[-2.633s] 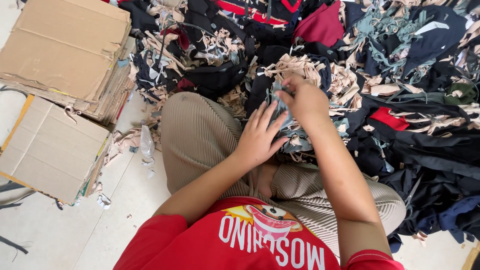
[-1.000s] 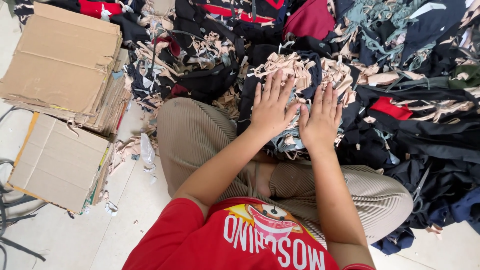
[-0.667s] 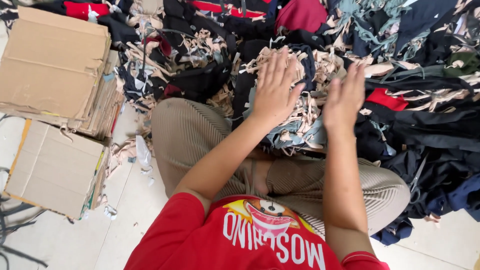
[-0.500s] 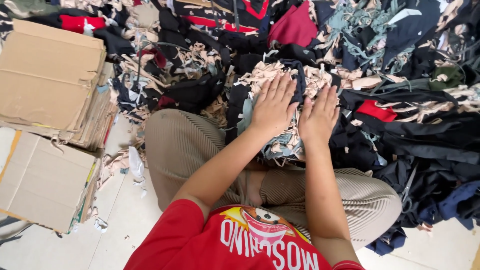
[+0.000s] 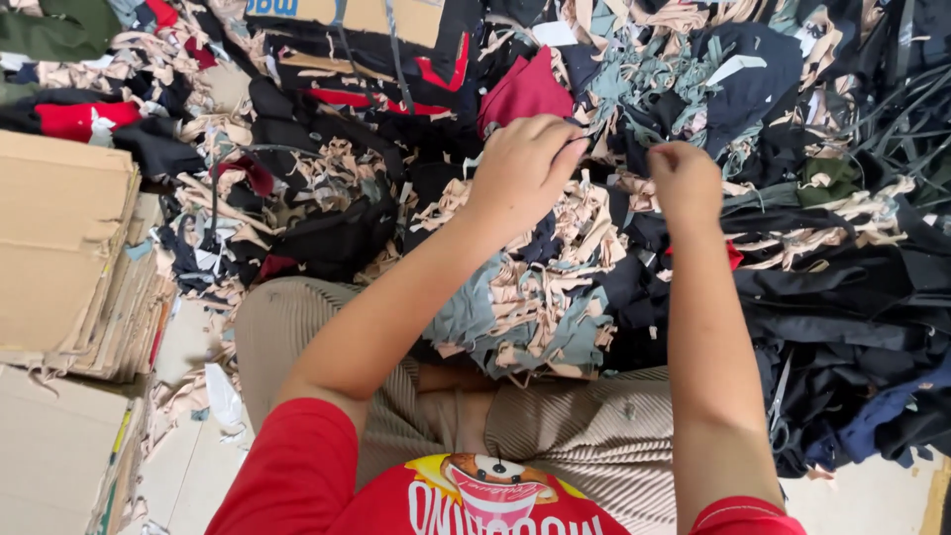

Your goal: The person places a folded black fabric sheet into a cardboard box, then repeatedly adds handfuls of shredded fabric pieces into the box, pressing them down to fill the space. The person continues adding and compacting the shredded fabric until the box is full.

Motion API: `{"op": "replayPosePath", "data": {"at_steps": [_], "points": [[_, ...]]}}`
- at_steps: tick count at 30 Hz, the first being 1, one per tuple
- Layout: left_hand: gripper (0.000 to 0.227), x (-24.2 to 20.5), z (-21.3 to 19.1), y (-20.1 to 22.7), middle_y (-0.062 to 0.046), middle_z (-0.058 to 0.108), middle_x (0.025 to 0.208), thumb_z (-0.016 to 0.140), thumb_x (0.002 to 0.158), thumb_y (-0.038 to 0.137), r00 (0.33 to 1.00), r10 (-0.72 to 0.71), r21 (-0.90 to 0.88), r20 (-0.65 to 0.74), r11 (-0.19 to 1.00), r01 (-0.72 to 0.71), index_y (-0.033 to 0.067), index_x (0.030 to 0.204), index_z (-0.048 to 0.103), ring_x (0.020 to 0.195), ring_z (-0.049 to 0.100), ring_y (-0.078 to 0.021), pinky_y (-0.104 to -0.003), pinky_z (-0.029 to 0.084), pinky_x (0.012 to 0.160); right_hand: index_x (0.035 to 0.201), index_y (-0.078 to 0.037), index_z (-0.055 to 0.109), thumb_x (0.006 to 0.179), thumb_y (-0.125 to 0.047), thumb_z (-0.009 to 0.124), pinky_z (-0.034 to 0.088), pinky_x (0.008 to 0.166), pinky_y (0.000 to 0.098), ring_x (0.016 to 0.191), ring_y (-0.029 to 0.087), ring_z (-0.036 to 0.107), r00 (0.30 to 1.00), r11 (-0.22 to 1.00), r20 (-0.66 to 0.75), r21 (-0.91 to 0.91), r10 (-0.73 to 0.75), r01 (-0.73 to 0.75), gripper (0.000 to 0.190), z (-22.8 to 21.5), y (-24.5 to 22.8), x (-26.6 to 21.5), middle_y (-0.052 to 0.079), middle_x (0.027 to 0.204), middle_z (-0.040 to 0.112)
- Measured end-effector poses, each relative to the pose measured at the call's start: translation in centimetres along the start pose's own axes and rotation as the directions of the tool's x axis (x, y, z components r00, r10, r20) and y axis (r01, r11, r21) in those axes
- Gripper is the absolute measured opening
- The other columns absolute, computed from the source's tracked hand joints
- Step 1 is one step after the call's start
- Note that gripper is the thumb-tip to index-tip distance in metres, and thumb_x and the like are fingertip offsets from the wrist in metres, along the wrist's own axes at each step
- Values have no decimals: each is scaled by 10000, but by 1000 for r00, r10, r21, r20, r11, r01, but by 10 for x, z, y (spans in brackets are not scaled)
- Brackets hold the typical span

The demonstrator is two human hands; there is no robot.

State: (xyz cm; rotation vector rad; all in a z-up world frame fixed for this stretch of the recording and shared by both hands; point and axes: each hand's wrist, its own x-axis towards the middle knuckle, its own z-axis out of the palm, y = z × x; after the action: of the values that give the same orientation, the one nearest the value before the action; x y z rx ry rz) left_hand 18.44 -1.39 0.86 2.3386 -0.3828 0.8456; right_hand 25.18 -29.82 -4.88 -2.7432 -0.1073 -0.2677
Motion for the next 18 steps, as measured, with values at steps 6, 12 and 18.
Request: {"op": "replayPosePath", "data": {"at_steps": [6,12,18], "points": [[197,30,48,5,25,699,983,600,961,377,989,-10,-123,149,992,29,239,1025,724,930,702,-262,-429,538,763,984,-303,742,843,-474,790,520,784,437,991,247,634,997,915,6,-396,-81,77,227,41,32,45,-33,1000,636],[362,67,18,36,-87,676,1285,663,964,268,918,-31,-327,395,929,172,101,1284,629,1148,672,-271,-444,548,974,1187,-146,655,1073,-89,679,516,715,256,815,86,595,990,930,123,351,67,-106,130,-140,-51,34,7,1035,679],[992,75,11,83,-154,346,1653,865,890,516,882,-35,-437,470,859,266,156,1578,248,1509,435,-331,-528,413,1222,1304,-120,567,1298,-65,626,481,1009,251,1126,104,562,980,785,-60,590,-188,187,81,-224,-51,5,17,1240,587]]}}
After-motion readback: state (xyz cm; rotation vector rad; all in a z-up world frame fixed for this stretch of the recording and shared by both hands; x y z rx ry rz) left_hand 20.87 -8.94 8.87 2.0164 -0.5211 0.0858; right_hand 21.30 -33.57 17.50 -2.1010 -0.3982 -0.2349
